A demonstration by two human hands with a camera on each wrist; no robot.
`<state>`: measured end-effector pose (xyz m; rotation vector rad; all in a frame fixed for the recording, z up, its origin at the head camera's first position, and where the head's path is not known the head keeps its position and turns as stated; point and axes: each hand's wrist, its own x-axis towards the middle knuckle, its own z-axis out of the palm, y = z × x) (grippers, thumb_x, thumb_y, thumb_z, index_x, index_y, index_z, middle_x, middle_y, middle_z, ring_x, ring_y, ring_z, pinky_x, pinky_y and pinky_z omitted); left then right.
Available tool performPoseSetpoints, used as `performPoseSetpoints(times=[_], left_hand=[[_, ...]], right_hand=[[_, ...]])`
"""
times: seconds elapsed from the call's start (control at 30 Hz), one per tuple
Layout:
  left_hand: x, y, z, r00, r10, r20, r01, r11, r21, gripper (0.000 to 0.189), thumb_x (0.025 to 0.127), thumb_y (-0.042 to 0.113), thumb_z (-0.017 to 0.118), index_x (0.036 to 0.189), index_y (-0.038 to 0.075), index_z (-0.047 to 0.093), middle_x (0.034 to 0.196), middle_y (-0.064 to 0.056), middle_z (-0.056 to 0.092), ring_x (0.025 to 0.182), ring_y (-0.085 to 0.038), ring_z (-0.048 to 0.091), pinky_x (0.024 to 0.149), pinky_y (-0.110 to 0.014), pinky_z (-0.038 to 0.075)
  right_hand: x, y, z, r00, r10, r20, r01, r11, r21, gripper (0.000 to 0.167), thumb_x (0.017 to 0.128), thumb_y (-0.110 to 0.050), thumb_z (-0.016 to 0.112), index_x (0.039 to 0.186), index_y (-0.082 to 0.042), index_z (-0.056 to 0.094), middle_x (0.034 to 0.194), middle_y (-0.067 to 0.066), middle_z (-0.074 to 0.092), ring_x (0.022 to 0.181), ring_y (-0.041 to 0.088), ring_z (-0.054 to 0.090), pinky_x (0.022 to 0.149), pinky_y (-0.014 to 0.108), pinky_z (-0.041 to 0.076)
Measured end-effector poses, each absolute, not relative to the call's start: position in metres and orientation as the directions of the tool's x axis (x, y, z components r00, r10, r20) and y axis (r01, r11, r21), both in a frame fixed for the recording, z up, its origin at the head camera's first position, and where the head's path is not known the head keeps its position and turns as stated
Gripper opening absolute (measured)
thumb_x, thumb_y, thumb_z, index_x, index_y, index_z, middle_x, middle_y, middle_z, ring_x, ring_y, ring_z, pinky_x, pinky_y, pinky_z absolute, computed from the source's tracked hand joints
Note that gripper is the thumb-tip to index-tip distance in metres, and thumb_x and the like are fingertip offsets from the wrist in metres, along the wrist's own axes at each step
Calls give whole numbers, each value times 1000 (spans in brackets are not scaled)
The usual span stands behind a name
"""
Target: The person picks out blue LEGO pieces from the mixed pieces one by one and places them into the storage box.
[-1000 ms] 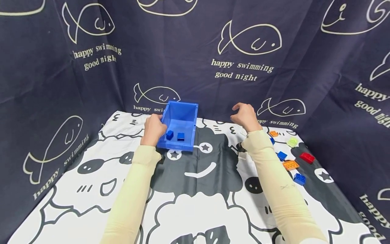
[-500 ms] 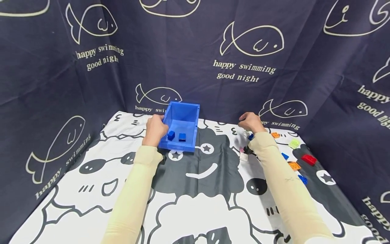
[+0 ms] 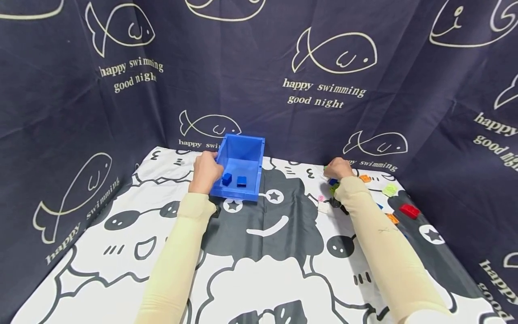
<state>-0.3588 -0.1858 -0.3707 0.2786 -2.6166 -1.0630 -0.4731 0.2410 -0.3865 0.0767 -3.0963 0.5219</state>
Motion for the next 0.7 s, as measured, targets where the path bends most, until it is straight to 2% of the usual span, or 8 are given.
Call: performPoseSetpoints(times=[0.13,0.3,0.5,0.6,0.7], left_hand=[[-359,-186,-370,-938,-284,197,-65,705,706,56,89,5,61,144,0,59,138,-27,63,119,-42,64,99,-53,52],[-359,-186,-371,-939,-289,188,-73,701,709,56,89,5,61,144,0,58,137,-27,63,118,-41,65,98,-53,53],[-357,-187,-370,-936,-289,199,-67,705,706,56,88,5,61,144,1,59,137,-26,63,119,-42,64,98,-53,52],[-357,-187,-369,-936,-289,202,-67,707,704,56,88,5,61,143,1,60,138,-26,63,120,-43,64,99,-54,52],[-356,-187,-369,-936,-289,203,-65,706,705,56,88,5,61,143,0,60,137,-26,63,120,-43,64,99,-54,52]], right_hand=[[-470,243,-389,-999,-27,-33,-16,953,-302,15,79,-16,64,75,-4,56,80,15,56,79,34,55,71,41,50],[-471,246,-393,-999,-1,-33,8,960,-281,20,75,-17,68,83,0,62,89,21,60,88,37,58,78,44,53],[-477,249,-402,-999,33,-16,36,954,-298,35,73,-15,69,98,8,60,95,26,59,90,39,57,79,46,54],[-478,250,-406,-999,43,-14,45,952,-303,31,74,-14,68,95,6,61,96,26,59,88,38,57,76,46,53],[-478,251,-408,-999,44,-16,47,953,-300,19,74,-13,67,84,2,63,93,25,61,85,37,57,73,45,53]])
